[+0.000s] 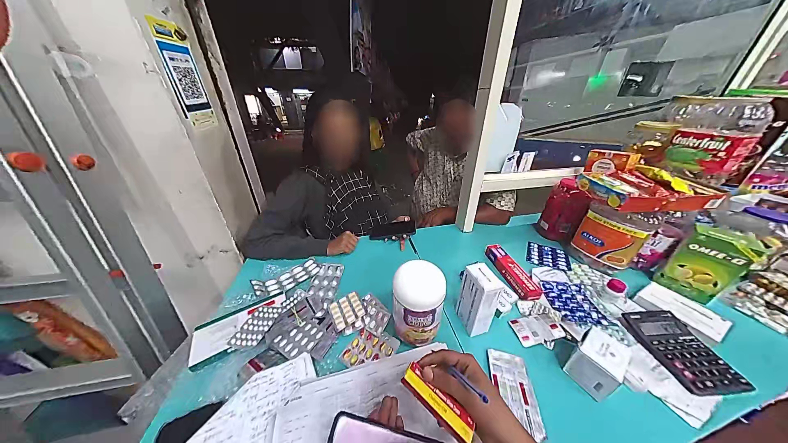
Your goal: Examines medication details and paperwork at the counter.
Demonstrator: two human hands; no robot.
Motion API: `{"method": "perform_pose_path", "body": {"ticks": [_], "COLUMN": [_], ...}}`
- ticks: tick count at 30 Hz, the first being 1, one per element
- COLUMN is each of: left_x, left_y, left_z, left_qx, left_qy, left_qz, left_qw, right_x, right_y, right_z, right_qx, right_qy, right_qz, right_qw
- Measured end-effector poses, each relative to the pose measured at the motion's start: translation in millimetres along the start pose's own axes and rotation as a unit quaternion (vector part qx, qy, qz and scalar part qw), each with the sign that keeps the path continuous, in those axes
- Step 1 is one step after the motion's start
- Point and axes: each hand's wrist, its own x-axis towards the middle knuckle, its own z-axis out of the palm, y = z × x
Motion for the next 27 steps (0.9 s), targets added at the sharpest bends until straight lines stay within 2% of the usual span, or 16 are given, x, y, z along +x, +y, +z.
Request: {"method": "perform_pose_path", "body": {"ticks": [4,10,16,20,24,27], "left_x": [3.9,-1.2,1.9,-8.1,-10.9,-11.9], "left_y": [-2.2,1.8,0.4,3.0,4.2,2.7], "left_z": [-1.1,7.0,3.7,23.8,19.5,17.4], "left_qx": [-0.042,-0.037,-0.062,-0.027,-0.038,-0.025], "left_qy": [0.0,0.032,0.029,0.116,0.113,0.154], "left_qz": [-0.014,-0.007,-0.029,0.018,0.021,0.03], "left_qw": [0.999,0.999,0.997,0.993,0.993,0.987], "right_x": [0.3,1.7,2.6,5.1,8.9,14.5], "right_y": [3.9,2.6,4.5,1.8,-7.5,-12.1], "right_z": [-1.5,1.0,-0.7,2.6,10.6,13.1], "right_qx": [-0.003,-0.012,-0.038,-0.084,-0.135,-0.178], "right_qy": [0.008,0.003,0.005,-0.012,-0.047,-0.085], "right_qz": [0.032,0.056,0.036,0.015,-0.018,-0.047], "right_qw": [0.999,0.998,0.999,0.996,0.99,0.979]}}
